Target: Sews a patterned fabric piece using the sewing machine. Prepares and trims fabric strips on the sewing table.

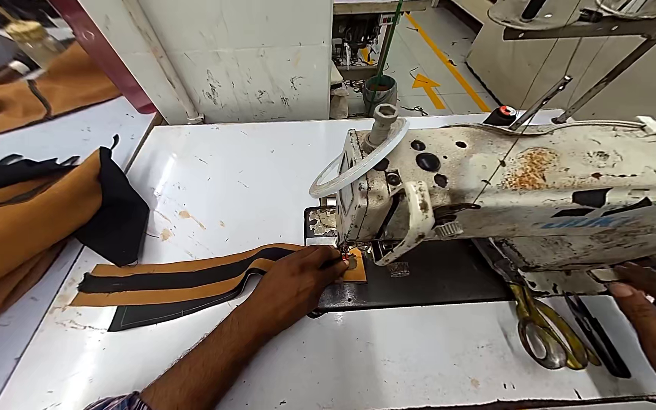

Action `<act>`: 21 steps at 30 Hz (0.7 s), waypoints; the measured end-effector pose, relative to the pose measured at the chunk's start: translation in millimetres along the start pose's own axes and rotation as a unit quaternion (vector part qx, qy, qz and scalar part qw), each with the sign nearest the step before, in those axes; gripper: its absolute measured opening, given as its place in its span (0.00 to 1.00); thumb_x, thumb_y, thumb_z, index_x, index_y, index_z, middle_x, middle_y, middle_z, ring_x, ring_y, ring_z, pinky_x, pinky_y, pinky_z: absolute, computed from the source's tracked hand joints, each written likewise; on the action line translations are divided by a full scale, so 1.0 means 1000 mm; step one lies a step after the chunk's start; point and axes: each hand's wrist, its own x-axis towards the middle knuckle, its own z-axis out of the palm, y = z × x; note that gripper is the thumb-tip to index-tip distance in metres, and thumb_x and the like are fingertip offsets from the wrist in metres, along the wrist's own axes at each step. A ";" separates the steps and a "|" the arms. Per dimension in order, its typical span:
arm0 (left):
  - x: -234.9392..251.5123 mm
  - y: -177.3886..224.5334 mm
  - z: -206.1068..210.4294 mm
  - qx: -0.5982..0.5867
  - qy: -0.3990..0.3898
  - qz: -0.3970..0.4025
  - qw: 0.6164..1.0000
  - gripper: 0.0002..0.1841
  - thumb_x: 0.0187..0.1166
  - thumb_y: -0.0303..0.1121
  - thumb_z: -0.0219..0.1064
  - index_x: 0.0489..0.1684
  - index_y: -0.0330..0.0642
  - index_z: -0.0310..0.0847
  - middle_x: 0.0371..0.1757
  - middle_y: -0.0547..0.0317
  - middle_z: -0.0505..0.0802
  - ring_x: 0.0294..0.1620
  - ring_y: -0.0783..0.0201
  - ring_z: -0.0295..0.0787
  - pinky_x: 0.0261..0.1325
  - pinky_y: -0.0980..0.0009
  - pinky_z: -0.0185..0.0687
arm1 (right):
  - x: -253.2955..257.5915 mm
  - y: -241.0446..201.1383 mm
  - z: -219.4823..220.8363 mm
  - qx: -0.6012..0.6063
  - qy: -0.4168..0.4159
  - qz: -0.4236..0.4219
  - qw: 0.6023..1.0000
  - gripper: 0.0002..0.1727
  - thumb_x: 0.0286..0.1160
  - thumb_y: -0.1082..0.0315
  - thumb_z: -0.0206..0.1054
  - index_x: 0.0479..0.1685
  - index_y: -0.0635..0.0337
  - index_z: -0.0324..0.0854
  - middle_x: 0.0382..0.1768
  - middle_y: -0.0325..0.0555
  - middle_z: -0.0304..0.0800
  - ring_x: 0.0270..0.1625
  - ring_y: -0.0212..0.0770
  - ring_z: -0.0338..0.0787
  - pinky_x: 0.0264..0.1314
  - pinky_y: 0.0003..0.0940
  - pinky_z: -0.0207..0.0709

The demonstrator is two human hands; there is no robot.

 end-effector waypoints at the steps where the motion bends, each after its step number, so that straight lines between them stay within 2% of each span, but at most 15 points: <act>1: 0.000 0.000 0.000 -0.001 -0.001 -0.001 1.000 0.14 0.84 0.35 0.61 0.58 0.54 0.93 0.58 0.62 0.91 0.63 0.65 0.87 0.66 0.69 0.84 | -0.003 0.002 0.003 0.004 -0.001 0.002 1.000 0.35 0.91 0.46 0.47 0.72 0.71 0.81 0.74 0.66 0.82 0.82 0.64 0.77 0.88 0.71 0.55; 4: 0.000 -0.001 0.000 -0.002 -0.002 -0.002 1.000 0.14 0.85 0.35 0.61 0.59 0.54 0.93 0.60 0.62 0.91 0.65 0.65 0.87 0.67 0.69 0.84 | -0.017 0.008 0.020 0.011 -0.010 -0.001 1.000 0.39 0.91 0.43 0.45 0.79 0.71 0.75 0.81 0.65 0.75 0.87 0.63 0.70 0.89 0.70 0.53; 6: 0.000 -0.003 0.000 0.003 -0.003 0.004 1.000 0.15 0.83 0.33 0.62 0.59 0.54 0.93 0.60 0.61 0.91 0.66 0.64 0.86 0.68 0.69 0.84 | -0.023 0.011 0.035 0.022 -0.019 0.002 1.000 0.40 0.91 0.40 0.44 0.79 0.70 0.76 0.81 0.64 0.75 0.87 0.62 0.70 0.89 0.71 0.53; 11: 0.000 -0.005 -0.001 -0.004 -0.015 0.012 1.000 0.15 0.83 0.33 0.61 0.59 0.53 0.93 0.60 0.60 0.91 0.66 0.63 0.86 0.69 0.68 0.83 | -0.025 0.011 0.040 0.021 -0.034 0.018 0.999 0.43 0.89 0.37 0.41 0.82 0.67 0.74 0.84 0.61 0.72 0.89 0.59 0.68 0.90 0.64 0.57; 16: -0.001 -0.005 -0.001 -0.008 -0.021 0.016 1.000 0.15 0.83 0.33 0.61 0.59 0.54 0.93 0.58 0.61 0.91 0.63 0.64 0.86 0.66 0.69 0.84 | -0.026 0.012 0.044 0.014 -0.023 0.016 1.000 0.43 0.89 0.37 0.42 0.82 0.67 0.74 0.84 0.61 0.72 0.89 0.59 0.68 0.90 0.65 0.56; 21: -0.002 -0.006 -0.001 -0.014 -0.023 0.022 0.999 0.14 0.85 0.36 0.61 0.59 0.53 0.93 0.59 0.61 0.91 0.66 0.64 0.86 0.69 0.69 0.83 | -0.027 0.012 0.044 0.008 -0.014 0.008 1.000 0.43 0.88 0.37 0.42 0.81 0.68 0.74 0.83 0.62 0.73 0.88 0.60 0.69 0.89 0.66 0.55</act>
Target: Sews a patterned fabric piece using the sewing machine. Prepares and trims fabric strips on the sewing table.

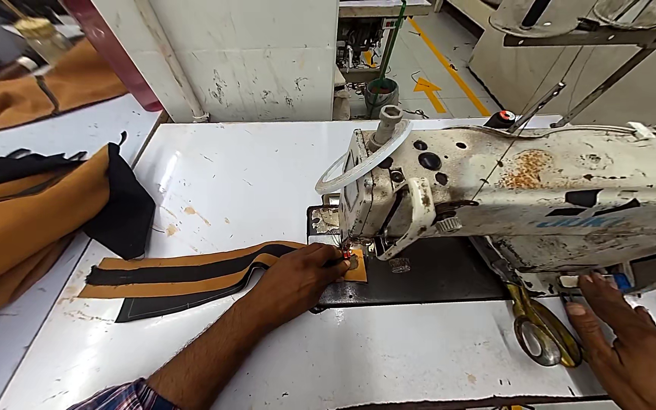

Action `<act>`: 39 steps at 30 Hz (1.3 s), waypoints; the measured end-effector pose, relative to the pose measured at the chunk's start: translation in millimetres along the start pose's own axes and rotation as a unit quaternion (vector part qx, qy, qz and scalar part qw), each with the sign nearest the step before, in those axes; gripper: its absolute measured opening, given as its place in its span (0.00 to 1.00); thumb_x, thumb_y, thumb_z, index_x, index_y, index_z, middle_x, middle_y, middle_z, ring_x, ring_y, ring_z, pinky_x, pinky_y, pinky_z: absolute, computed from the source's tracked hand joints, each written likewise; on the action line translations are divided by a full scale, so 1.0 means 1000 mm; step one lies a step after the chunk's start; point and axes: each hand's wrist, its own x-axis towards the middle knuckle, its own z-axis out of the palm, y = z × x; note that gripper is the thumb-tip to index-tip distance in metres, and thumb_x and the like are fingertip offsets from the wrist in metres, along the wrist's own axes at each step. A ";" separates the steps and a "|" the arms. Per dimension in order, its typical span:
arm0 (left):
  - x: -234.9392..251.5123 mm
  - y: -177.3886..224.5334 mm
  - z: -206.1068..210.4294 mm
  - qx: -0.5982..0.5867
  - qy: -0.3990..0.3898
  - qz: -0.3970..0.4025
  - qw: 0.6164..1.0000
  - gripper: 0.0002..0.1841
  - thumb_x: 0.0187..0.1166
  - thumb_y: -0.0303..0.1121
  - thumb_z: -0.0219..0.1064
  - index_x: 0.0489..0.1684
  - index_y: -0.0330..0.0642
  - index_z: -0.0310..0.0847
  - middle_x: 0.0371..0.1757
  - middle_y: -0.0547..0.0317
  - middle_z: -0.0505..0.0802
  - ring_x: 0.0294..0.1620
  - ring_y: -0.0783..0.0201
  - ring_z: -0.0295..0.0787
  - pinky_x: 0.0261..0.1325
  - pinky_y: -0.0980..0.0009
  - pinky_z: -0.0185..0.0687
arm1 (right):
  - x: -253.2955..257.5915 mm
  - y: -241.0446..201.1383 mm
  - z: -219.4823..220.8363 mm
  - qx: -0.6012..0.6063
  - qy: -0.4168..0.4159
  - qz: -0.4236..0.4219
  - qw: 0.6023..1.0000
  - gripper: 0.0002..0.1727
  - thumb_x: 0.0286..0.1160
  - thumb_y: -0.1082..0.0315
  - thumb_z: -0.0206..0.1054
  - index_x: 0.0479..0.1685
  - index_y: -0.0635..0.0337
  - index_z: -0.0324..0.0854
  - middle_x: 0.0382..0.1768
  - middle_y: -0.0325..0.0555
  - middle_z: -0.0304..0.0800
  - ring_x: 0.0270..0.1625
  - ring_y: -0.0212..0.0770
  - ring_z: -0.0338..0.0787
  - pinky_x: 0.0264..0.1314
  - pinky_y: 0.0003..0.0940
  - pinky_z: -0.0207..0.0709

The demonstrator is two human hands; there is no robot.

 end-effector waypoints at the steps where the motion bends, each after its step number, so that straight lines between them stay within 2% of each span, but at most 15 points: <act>1: 0.000 0.000 0.000 -0.001 -0.001 0.002 1.000 0.14 0.85 0.35 0.61 0.59 0.52 0.93 0.59 0.60 0.91 0.66 0.64 0.85 0.69 0.69 0.83 | 0.000 0.000 0.000 -0.002 -0.002 0.000 1.000 0.44 0.88 0.37 0.41 0.81 0.68 0.74 0.84 0.61 0.72 0.89 0.59 0.68 0.90 0.66 0.55; 6: -0.001 0.000 -0.001 -0.007 -0.006 0.008 1.000 0.15 0.86 0.34 0.60 0.60 0.52 0.92 0.62 0.60 0.90 0.69 0.64 0.84 0.72 0.68 0.81 | 0.002 -0.002 -0.001 0.005 -0.006 0.006 1.000 0.43 0.88 0.37 0.41 0.81 0.67 0.75 0.84 0.61 0.72 0.89 0.58 0.69 0.89 0.65 0.57; 8: -0.001 0.000 -0.001 -0.009 -0.006 0.010 1.000 0.14 0.86 0.34 0.60 0.59 0.51 0.92 0.63 0.59 0.90 0.70 0.64 0.84 0.73 0.68 0.80 | 0.001 -0.004 -0.002 0.008 0.019 0.009 1.000 0.43 0.88 0.37 0.43 0.80 0.69 0.74 0.83 0.63 0.73 0.88 0.60 0.69 0.88 0.64 0.59; 10: 0.000 0.000 -0.001 -0.011 -0.005 0.009 1.000 0.14 0.86 0.34 0.60 0.59 0.51 0.92 0.63 0.59 0.90 0.70 0.64 0.84 0.73 0.68 0.81 | 0.000 -0.015 -0.008 0.016 0.090 0.000 0.996 0.39 0.90 0.44 0.46 0.80 0.72 0.72 0.82 0.68 0.72 0.87 0.65 0.70 0.88 0.62 0.62; 12: 0.000 -0.001 0.000 -0.014 -0.007 -0.002 1.000 0.15 0.87 0.34 0.60 0.60 0.52 0.92 0.63 0.60 0.90 0.71 0.64 0.84 0.73 0.68 0.81 | -0.004 -0.039 -0.012 0.048 0.180 -0.024 0.982 0.31 0.92 0.54 0.49 0.77 0.73 0.74 0.76 0.71 0.78 0.78 0.65 0.80 0.81 0.58 0.71; 13: 0.000 -0.001 0.001 -0.017 -0.008 -0.006 1.000 0.15 0.86 0.34 0.60 0.61 0.52 0.92 0.64 0.60 0.90 0.71 0.64 0.83 0.74 0.68 0.81 | -0.007 -0.055 -0.011 0.076 0.194 -0.046 0.977 0.29 0.91 0.57 0.49 0.74 0.75 0.76 0.71 0.74 0.81 0.73 0.65 0.84 0.75 0.57 0.76; 15: 0.000 -0.002 0.001 -0.021 -0.009 -0.009 1.000 0.15 0.86 0.34 0.60 0.61 0.52 0.92 0.64 0.60 0.90 0.70 0.64 0.84 0.73 0.67 0.81 | -0.009 -0.092 0.001 0.148 0.159 -0.102 0.971 0.25 0.87 0.59 0.54 0.64 0.75 0.82 0.62 0.71 0.88 0.65 0.60 0.90 0.67 0.55 0.82; 17: 0.001 -0.003 0.000 -0.023 -0.007 -0.011 1.000 0.15 0.86 0.34 0.61 0.61 0.52 0.92 0.63 0.59 0.90 0.70 0.64 0.84 0.72 0.68 0.82 | -0.001 -0.133 0.027 0.206 0.119 -0.177 0.955 0.17 0.83 0.59 0.62 0.53 0.62 0.91 0.56 0.53 0.95 0.64 0.47 0.92 0.67 0.47 0.86; 18: 0.001 -0.003 0.000 -0.025 -0.005 -0.011 1.000 0.15 0.86 0.34 0.61 0.61 0.52 0.92 0.63 0.59 0.90 0.70 0.64 0.84 0.73 0.68 0.81 | 0.005 -0.153 0.040 0.229 0.093 -0.216 0.944 0.15 0.83 0.59 0.64 0.51 0.56 0.93 0.56 0.45 0.95 0.64 0.41 0.92 0.68 0.42 0.86; 20: 0.000 -0.002 0.002 -0.036 0.007 -0.010 0.999 0.15 0.86 0.34 0.60 0.61 0.50 0.92 0.62 0.57 0.90 0.70 0.62 0.85 0.73 0.67 0.81 | 0.017 -0.185 0.063 0.244 0.041 -0.282 0.927 0.13 0.84 0.59 0.65 0.53 0.51 0.93 0.59 0.37 0.94 0.66 0.35 0.89 0.70 0.35 0.84; 23: -0.002 -0.002 0.003 -0.042 0.035 -0.005 0.998 0.13 0.85 0.34 0.61 0.54 0.47 0.94 0.60 0.57 0.92 0.67 0.61 0.86 0.74 0.62 0.80 | 0.040 -0.211 0.085 0.207 -0.011 -0.321 0.924 0.17 0.84 0.53 0.63 0.58 0.50 0.92 0.59 0.40 0.92 0.64 0.39 0.89 0.68 0.35 0.82; 26: -0.002 -0.004 0.004 -0.051 0.048 0.007 0.997 0.11 0.84 0.37 0.64 0.46 0.46 0.94 0.53 0.60 0.94 0.58 0.62 0.88 0.62 0.62 0.81 | 0.053 -0.215 0.093 0.222 -0.036 -0.315 0.922 0.14 0.82 0.57 0.65 0.48 0.51 0.94 0.52 0.40 0.94 0.61 0.38 0.90 0.67 0.34 0.82; 29: -0.001 -0.006 -0.002 -0.087 0.025 -0.010 0.996 0.13 0.84 0.43 0.66 0.47 0.46 0.95 0.53 0.61 0.93 0.58 0.64 0.87 0.63 0.65 0.81 | 0.054 -0.219 0.092 0.232 -0.027 -0.292 0.927 0.13 0.83 0.58 0.65 0.46 0.53 0.94 0.48 0.41 0.95 0.56 0.38 0.91 0.63 0.34 0.82; 33: 0.003 -0.005 -0.005 -0.127 0.032 -0.049 0.990 0.11 0.82 0.38 0.67 0.44 0.46 0.96 0.53 0.60 0.94 0.58 0.63 0.88 0.64 0.63 0.81 | 0.054 -0.222 0.092 0.232 -0.038 -0.269 0.934 0.14 0.85 0.58 0.63 0.48 0.55 0.93 0.48 0.44 0.94 0.54 0.42 0.90 0.62 0.37 0.82; 39: 0.006 -0.005 -0.001 -0.123 0.036 -0.061 0.990 0.12 0.83 0.36 0.64 0.45 0.42 0.94 0.52 0.57 0.93 0.59 0.61 0.86 0.65 0.61 0.78 | 0.054 -0.224 0.088 0.234 -0.044 -0.255 0.937 0.13 0.85 0.59 0.64 0.48 0.54 0.92 0.46 0.43 0.92 0.52 0.40 0.89 0.57 0.35 0.81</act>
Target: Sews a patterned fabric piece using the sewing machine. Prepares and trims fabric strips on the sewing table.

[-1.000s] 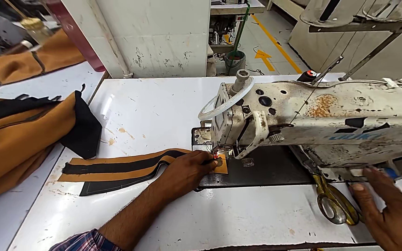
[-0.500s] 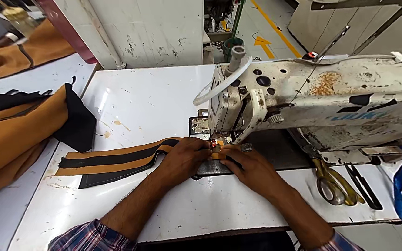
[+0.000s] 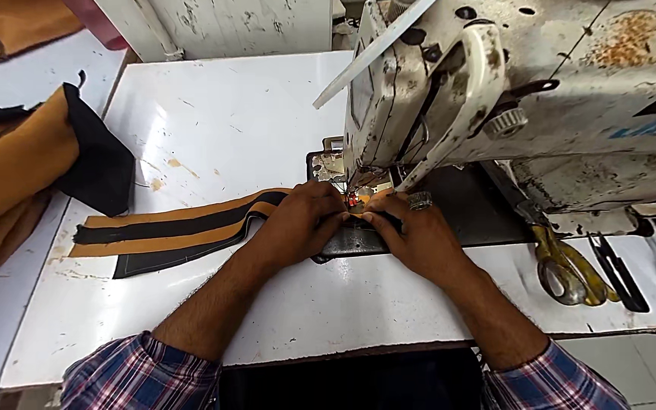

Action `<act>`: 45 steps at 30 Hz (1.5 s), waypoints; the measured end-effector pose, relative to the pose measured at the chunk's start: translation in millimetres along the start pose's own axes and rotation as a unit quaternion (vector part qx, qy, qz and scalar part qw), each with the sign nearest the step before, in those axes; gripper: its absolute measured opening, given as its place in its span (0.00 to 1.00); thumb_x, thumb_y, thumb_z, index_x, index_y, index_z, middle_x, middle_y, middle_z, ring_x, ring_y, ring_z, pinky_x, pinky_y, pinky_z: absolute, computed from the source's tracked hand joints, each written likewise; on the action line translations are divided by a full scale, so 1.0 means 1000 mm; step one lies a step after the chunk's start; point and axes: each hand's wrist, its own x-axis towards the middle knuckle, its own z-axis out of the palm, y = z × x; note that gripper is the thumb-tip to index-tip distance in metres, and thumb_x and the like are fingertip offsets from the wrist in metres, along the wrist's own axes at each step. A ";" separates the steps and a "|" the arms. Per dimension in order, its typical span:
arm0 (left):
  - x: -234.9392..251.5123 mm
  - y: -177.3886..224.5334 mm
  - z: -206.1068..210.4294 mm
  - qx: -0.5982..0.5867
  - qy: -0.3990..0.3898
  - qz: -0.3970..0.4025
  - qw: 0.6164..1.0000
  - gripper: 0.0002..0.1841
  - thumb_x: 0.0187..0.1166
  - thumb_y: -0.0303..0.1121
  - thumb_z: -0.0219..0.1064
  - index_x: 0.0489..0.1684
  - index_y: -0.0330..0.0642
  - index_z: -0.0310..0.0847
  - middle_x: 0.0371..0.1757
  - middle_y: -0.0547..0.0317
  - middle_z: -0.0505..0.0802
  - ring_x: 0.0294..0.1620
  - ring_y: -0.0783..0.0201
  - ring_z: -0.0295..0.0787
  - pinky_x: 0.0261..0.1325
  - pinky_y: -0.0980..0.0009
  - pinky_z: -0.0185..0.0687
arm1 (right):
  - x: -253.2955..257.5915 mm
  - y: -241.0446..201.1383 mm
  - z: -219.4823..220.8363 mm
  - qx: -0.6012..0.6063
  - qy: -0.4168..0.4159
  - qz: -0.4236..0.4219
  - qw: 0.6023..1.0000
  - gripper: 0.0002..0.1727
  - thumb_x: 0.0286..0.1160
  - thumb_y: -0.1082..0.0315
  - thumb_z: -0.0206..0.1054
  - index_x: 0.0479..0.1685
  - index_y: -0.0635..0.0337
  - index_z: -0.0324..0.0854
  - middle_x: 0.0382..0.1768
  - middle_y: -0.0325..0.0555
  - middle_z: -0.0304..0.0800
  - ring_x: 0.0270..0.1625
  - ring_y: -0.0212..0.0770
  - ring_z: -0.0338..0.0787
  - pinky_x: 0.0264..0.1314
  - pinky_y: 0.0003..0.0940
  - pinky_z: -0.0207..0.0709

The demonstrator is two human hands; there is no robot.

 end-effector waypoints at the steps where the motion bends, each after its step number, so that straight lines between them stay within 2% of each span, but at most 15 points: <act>1: 0.000 0.000 0.000 0.000 0.000 0.000 1.000 0.12 0.83 0.36 0.64 0.45 0.42 0.93 0.52 0.57 0.93 0.59 0.61 0.86 0.65 0.60 0.78 | 0.000 -0.001 0.000 0.000 0.001 0.002 1.000 0.13 0.84 0.59 0.65 0.48 0.54 0.92 0.45 0.43 0.92 0.51 0.40 0.88 0.56 0.34 0.80; 4: 0.001 0.000 -0.001 -0.002 -0.002 0.000 1.000 0.12 0.84 0.36 0.64 0.45 0.42 0.93 0.52 0.56 0.92 0.59 0.60 0.86 0.64 0.59 0.79 | 0.000 -0.001 -0.002 0.012 -0.004 0.008 1.000 0.13 0.85 0.58 0.64 0.47 0.54 0.92 0.45 0.42 0.91 0.50 0.39 0.88 0.54 0.34 0.80; 8: 0.001 0.000 0.000 -0.001 -0.001 0.000 1.000 0.12 0.84 0.37 0.64 0.45 0.43 0.94 0.52 0.58 0.92 0.58 0.61 0.86 0.64 0.60 0.79 | -0.002 -0.001 -0.002 0.025 -0.016 0.005 1.000 0.17 0.81 0.50 0.65 0.53 0.49 0.91 0.48 0.38 0.89 0.52 0.36 0.85 0.56 0.34 0.78; 12: 0.001 0.000 0.000 -0.003 0.003 -0.002 1.000 0.12 0.84 0.37 0.65 0.44 0.43 0.94 0.52 0.58 0.92 0.58 0.62 0.86 0.64 0.61 0.78 | -0.001 0.001 0.001 0.013 -0.009 0.000 1.000 0.13 0.83 0.55 0.65 0.49 0.50 0.93 0.46 0.40 0.90 0.52 0.38 0.86 0.55 0.34 0.78; 15: 0.001 0.000 0.000 -0.002 0.003 -0.005 1.000 0.12 0.84 0.37 0.64 0.44 0.44 0.93 0.52 0.59 0.93 0.59 0.63 0.86 0.65 0.62 0.78 | -0.001 0.001 0.001 0.013 -0.005 0.009 1.000 0.14 0.84 0.56 0.63 0.49 0.50 0.93 0.44 0.39 0.90 0.50 0.36 0.86 0.54 0.32 0.78; 22: -0.002 -0.001 -0.003 0.002 -0.022 0.007 1.000 0.10 0.82 0.39 0.67 0.48 0.49 0.94 0.53 0.62 0.91 0.58 0.63 0.85 0.63 0.62 0.79 | -0.003 0.003 0.003 0.007 0.003 -0.017 1.000 0.15 0.83 0.54 0.63 0.48 0.49 0.93 0.47 0.39 0.91 0.54 0.36 0.87 0.57 0.32 0.80; 24: -0.003 -0.002 -0.003 0.003 -0.026 0.013 1.000 0.10 0.82 0.39 0.67 0.47 0.52 0.95 0.53 0.63 0.91 0.58 0.65 0.84 0.62 0.63 0.79 | -0.005 0.004 0.005 0.000 0.002 -0.033 0.999 0.15 0.82 0.54 0.61 0.48 0.49 0.93 0.50 0.40 0.92 0.57 0.37 0.88 0.61 0.33 0.81; 27: -0.003 -0.003 -0.003 0.020 -0.028 0.030 0.999 0.10 0.82 0.40 0.66 0.47 0.54 0.96 0.53 0.64 0.91 0.57 0.65 0.85 0.62 0.62 0.78 | -0.009 0.003 0.008 -0.020 0.010 -0.059 0.998 0.17 0.78 0.60 0.58 0.51 0.49 0.94 0.56 0.43 0.91 0.60 0.40 0.88 0.62 0.38 0.82; 30: -0.002 -0.004 -0.003 0.035 -0.027 0.061 0.997 0.10 0.82 0.37 0.66 0.47 0.51 0.96 0.54 0.62 0.92 0.59 0.64 0.85 0.64 0.60 0.78 | -0.011 0.004 0.008 -0.043 0.006 -0.086 0.995 0.18 0.75 0.62 0.57 0.51 0.47 0.94 0.57 0.42 0.92 0.57 0.41 0.88 0.58 0.39 0.81; 33: -0.003 -0.006 -0.006 0.022 -0.035 0.105 0.994 0.11 0.82 0.33 0.65 0.47 0.46 0.96 0.57 0.59 0.93 0.67 0.62 0.86 0.75 0.63 0.79 | -0.010 0.001 0.007 -0.054 0.012 -0.102 0.993 0.18 0.74 0.64 0.57 0.48 0.47 0.95 0.55 0.41 0.93 0.58 0.41 0.89 0.59 0.38 0.81; 34: -0.004 -0.007 -0.007 0.016 -0.042 0.112 0.993 0.11 0.82 0.32 0.65 0.48 0.45 0.95 0.58 0.58 0.93 0.68 0.62 0.86 0.76 0.65 0.79 | -0.010 0.001 0.007 -0.058 0.014 -0.101 0.993 0.18 0.73 0.64 0.57 0.47 0.47 0.95 0.54 0.41 0.93 0.58 0.42 0.89 0.59 0.39 0.81; 39: -0.005 -0.010 -0.006 0.023 -0.043 0.121 0.992 0.11 0.84 0.30 0.63 0.49 0.44 0.95 0.58 0.59 0.94 0.67 0.64 0.88 0.74 0.68 0.81 | -0.011 0.001 0.009 -0.069 0.028 -0.097 0.992 0.18 0.73 0.63 0.57 0.46 0.46 0.95 0.52 0.42 0.94 0.57 0.43 0.89 0.56 0.39 0.80; 42: -0.004 -0.011 -0.005 0.029 -0.037 0.115 0.992 0.12 0.83 0.29 0.63 0.50 0.44 0.95 0.57 0.59 0.94 0.66 0.65 0.88 0.73 0.68 0.82 | -0.011 0.001 0.009 -0.077 0.030 -0.083 0.993 0.19 0.73 0.63 0.56 0.47 0.45 0.96 0.54 0.44 0.94 0.60 0.44 0.89 0.60 0.40 0.81; 45: -0.002 -0.012 -0.004 0.037 -0.027 0.108 0.993 0.11 0.84 0.29 0.63 0.50 0.44 0.94 0.57 0.59 0.94 0.65 0.65 0.88 0.72 0.68 0.82 | -0.010 0.002 0.010 -0.077 0.032 -0.068 0.994 0.19 0.74 0.63 0.56 0.49 0.46 0.96 0.54 0.44 0.93 0.59 0.45 0.89 0.60 0.41 0.81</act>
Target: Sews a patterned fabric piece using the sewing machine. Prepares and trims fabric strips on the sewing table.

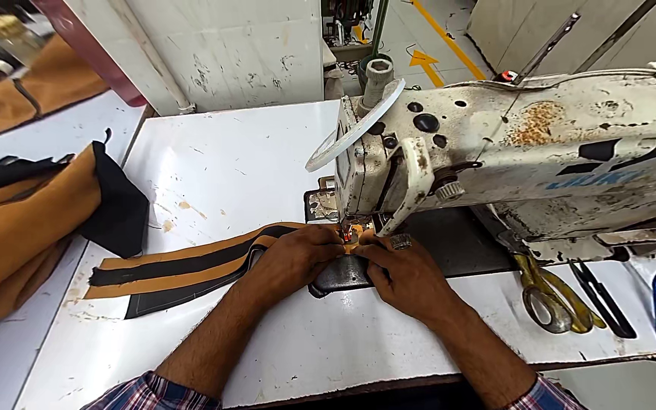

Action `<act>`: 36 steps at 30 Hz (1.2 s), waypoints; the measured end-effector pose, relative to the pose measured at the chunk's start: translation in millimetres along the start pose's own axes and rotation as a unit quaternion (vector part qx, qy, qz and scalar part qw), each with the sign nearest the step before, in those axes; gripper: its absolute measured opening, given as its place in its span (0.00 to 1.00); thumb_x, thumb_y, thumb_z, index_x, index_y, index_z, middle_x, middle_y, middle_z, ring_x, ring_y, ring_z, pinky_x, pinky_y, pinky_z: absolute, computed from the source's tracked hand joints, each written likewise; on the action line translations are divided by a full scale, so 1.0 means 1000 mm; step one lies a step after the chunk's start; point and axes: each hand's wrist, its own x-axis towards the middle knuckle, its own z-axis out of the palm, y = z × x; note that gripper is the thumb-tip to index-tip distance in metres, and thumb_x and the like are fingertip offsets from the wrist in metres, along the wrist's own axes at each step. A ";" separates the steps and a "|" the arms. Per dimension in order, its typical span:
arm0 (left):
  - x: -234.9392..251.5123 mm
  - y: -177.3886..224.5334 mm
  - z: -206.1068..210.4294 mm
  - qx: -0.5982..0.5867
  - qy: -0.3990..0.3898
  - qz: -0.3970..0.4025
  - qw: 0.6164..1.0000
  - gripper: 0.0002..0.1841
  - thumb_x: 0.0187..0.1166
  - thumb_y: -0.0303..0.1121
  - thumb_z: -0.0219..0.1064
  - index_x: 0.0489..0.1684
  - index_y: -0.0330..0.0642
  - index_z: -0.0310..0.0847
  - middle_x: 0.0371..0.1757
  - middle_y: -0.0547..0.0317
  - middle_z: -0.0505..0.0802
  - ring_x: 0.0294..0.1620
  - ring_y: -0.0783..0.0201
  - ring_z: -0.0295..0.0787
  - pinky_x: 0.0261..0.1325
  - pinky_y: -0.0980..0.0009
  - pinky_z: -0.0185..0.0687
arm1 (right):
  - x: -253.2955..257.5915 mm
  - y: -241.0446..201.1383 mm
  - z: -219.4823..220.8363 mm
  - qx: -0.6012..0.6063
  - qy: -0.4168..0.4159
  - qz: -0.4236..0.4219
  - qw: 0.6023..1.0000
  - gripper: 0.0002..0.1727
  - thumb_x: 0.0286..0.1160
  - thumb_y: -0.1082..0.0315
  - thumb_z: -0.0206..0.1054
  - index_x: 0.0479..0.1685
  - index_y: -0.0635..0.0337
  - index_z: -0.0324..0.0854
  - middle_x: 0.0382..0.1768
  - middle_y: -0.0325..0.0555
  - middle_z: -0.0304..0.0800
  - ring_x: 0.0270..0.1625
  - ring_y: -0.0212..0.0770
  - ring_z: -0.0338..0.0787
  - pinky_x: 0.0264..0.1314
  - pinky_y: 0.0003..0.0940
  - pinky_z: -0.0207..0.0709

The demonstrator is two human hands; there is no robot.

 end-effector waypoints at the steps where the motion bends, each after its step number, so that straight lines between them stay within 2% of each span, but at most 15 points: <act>1: 0.001 -0.001 0.000 0.001 0.003 -0.002 1.000 0.11 0.83 0.29 0.63 0.50 0.44 0.94 0.56 0.60 0.94 0.64 0.65 0.88 0.72 0.68 0.82 | 0.001 0.000 0.000 0.001 0.000 0.005 1.000 0.20 0.74 0.63 0.56 0.50 0.46 0.96 0.55 0.45 0.93 0.59 0.45 0.88 0.60 0.41 0.80; 4: 0.003 -0.003 0.000 0.010 0.010 -0.004 1.000 0.12 0.84 0.29 0.62 0.50 0.44 0.94 0.55 0.60 0.94 0.63 0.65 0.89 0.71 0.69 0.82 | 0.001 0.001 0.001 0.003 -0.008 0.014 1.000 0.21 0.75 0.62 0.55 0.54 0.45 0.95 0.59 0.44 0.92 0.64 0.46 0.87 0.65 0.42 0.79; 8: 0.002 -0.004 0.003 0.024 0.020 -0.003 0.999 0.12 0.84 0.28 0.62 0.50 0.44 0.94 0.54 0.60 0.94 0.63 0.65 0.89 0.71 0.69 0.83 | 0.000 0.003 0.002 -0.004 -0.011 0.016 1.000 0.21 0.75 0.62 0.54 0.55 0.44 0.95 0.57 0.44 0.91 0.62 0.45 0.87 0.63 0.42 0.79; 14: 0.003 -0.001 0.001 0.034 0.013 -0.010 0.999 0.11 0.83 0.28 0.63 0.48 0.44 0.94 0.54 0.60 0.95 0.59 0.68 0.91 0.65 0.71 0.87 | 0.000 0.002 0.004 -0.012 0.009 0.019 1.000 0.21 0.75 0.62 0.54 0.51 0.44 0.96 0.52 0.45 0.92 0.58 0.45 0.88 0.59 0.41 0.81; 19: 0.007 -0.005 0.001 0.047 0.012 -0.003 0.999 0.11 0.82 0.26 0.63 0.49 0.43 0.94 0.55 0.58 0.95 0.61 0.65 0.91 0.68 0.68 0.85 | 0.001 0.005 0.005 -0.009 0.008 0.021 1.000 0.22 0.75 0.62 0.54 0.54 0.44 0.95 0.53 0.44 0.91 0.60 0.45 0.88 0.60 0.41 0.82; 22: 0.011 -0.008 0.000 0.052 0.017 -0.005 0.999 0.11 0.80 0.24 0.64 0.48 0.42 0.94 0.54 0.57 0.95 0.59 0.64 0.92 0.66 0.67 0.87 | -0.001 0.006 -0.022 0.006 0.043 0.036 0.998 0.19 0.72 0.65 0.56 0.50 0.52 0.94 0.55 0.43 0.93 0.60 0.42 0.91 0.62 0.40 0.85; 25: 0.012 -0.009 -0.001 0.049 0.018 -0.006 0.999 0.11 0.81 0.24 0.64 0.48 0.42 0.94 0.54 0.57 0.95 0.59 0.65 0.92 0.66 0.68 0.86 | -0.019 0.017 -0.084 -0.045 0.076 0.104 0.991 0.20 0.78 0.64 0.54 0.56 0.56 0.92 0.58 0.48 0.93 0.58 0.49 0.93 0.57 0.52 0.87; 27: 0.012 -0.009 0.001 0.048 0.025 -0.007 0.999 0.11 0.81 0.24 0.64 0.47 0.43 0.94 0.54 0.58 0.95 0.59 0.65 0.92 0.67 0.68 0.86 | -0.044 0.036 -0.129 -0.108 0.096 0.173 0.974 0.22 0.83 0.61 0.52 0.60 0.63 0.88 0.58 0.60 0.91 0.58 0.62 0.92 0.57 0.65 0.82; 28: 0.012 -0.010 0.001 0.046 0.029 -0.009 0.998 0.10 0.80 0.24 0.65 0.47 0.43 0.94 0.53 0.58 0.95 0.59 0.65 0.92 0.66 0.68 0.86 | -0.061 0.051 -0.148 -0.130 0.099 0.217 0.962 0.24 0.86 0.58 0.52 0.63 0.66 0.86 0.60 0.66 0.89 0.61 0.69 0.89 0.60 0.71 0.78; 30: 0.013 -0.010 0.001 0.045 0.033 -0.013 0.998 0.10 0.79 0.23 0.65 0.46 0.43 0.94 0.53 0.59 0.95 0.58 0.65 0.92 0.65 0.68 0.87 | -0.097 0.088 -0.171 -0.168 0.096 0.290 0.937 0.30 0.89 0.48 0.54 0.67 0.67 0.83 0.63 0.71 0.86 0.65 0.74 0.85 0.66 0.76 0.72; 32: 0.013 -0.011 0.001 0.044 0.034 -0.015 0.998 0.10 0.78 0.23 0.65 0.45 0.43 0.94 0.53 0.59 0.95 0.57 0.65 0.92 0.65 0.68 0.86 | -0.125 0.111 -0.175 -0.178 0.072 0.311 0.931 0.39 0.86 0.39 0.53 0.73 0.70 0.79 0.72 0.70 0.81 0.77 0.72 0.79 0.78 0.73 0.66; 33: 0.014 -0.011 0.002 0.046 0.035 -0.013 0.998 0.10 0.78 0.23 0.65 0.45 0.43 0.94 0.53 0.59 0.95 0.57 0.65 0.92 0.64 0.68 0.87 | -0.133 0.112 -0.172 -0.169 0.053 0.313 0.933 0.43 0.85 0.37 0.52 0.77 0.71 0.76 0.79 0.69 0.76 0.84 0.70 0.71 0.85 0.71 0.59; 34: 0.013 -0.011 0.003 0.049 0.036 -0.011 0.998 0.10 0.78 0.23 0.65 0.45 0.43 0.94 0.53 0.59 0.95 0.57 0.65 0.92 0.64 0.68 0.87 | -0.138 0.111 -0.168 -0.161 0.039 0.314 0.935 0.46 0.83 0.35 0.50 0.80 0.71 0.73 0.82 0.67 0.72 0.88 0.68 0.66 0.87 0.70 0.55; 36: 0.011 -0.011 0.004 0.053 0.042 -0.010 0.998 0.10 0.78 0.24 0.65 0.44 0.42 0.94 0.52 0.58 0.95 0.57 0.64 0.93 0.63 0.68 0.87 | -0.145 0.106 -0.158 -0.150 0.016 0.319 0.936 0.48 0.83 0.32 0.45 0.83 0.69 0.70 0.85 0.64 0.68 0.90 0.67 0.63 0.88 0.71 0.54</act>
